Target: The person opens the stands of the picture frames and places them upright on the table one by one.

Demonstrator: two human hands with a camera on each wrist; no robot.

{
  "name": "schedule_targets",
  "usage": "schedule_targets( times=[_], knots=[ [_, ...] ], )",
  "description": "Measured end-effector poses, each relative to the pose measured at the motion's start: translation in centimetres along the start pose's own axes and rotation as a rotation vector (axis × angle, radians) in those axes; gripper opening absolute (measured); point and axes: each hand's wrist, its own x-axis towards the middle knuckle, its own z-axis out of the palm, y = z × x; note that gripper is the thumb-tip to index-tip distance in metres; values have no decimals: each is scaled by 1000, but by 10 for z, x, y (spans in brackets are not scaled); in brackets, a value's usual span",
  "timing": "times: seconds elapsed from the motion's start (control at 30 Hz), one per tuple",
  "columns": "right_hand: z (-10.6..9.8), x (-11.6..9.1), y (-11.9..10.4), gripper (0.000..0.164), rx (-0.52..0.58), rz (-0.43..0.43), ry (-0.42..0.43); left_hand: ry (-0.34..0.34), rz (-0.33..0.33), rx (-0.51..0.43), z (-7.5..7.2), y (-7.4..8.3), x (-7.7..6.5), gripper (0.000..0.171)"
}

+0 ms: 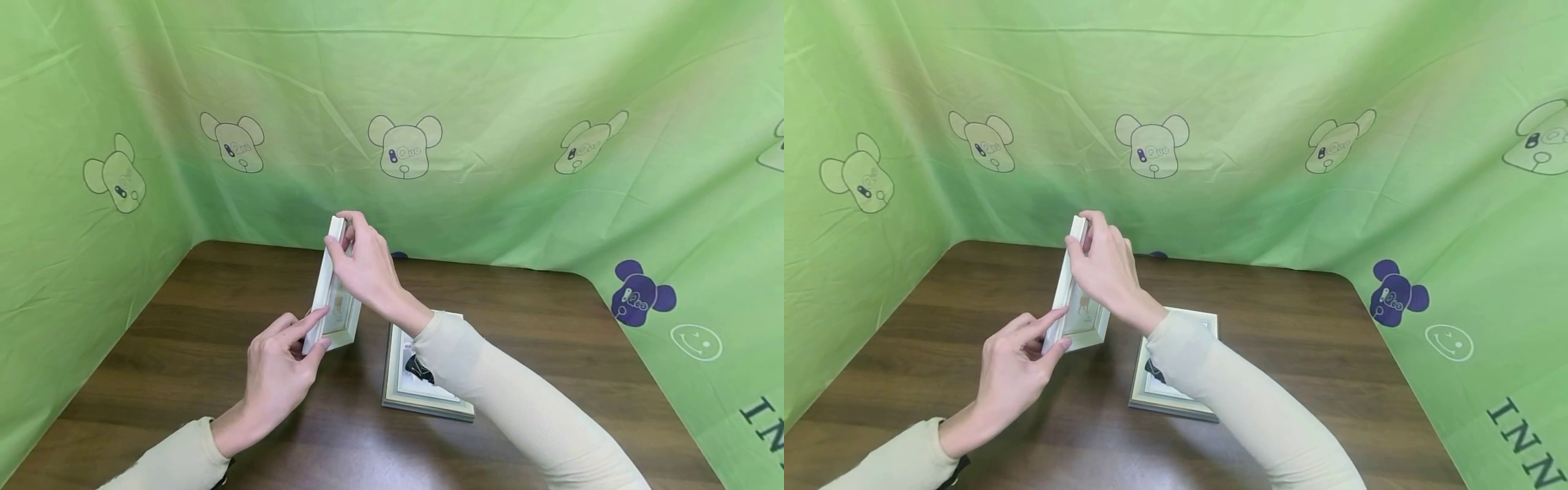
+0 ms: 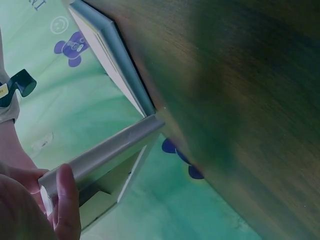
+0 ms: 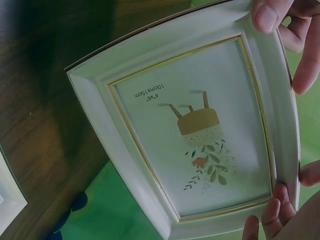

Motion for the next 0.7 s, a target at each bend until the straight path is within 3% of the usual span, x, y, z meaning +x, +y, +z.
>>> schedule_targets(
  times=[0.7],
  knots=[
    [0,-6,0,34,78,11,65,-45,143,63,4,3,0,36]
  ],
)
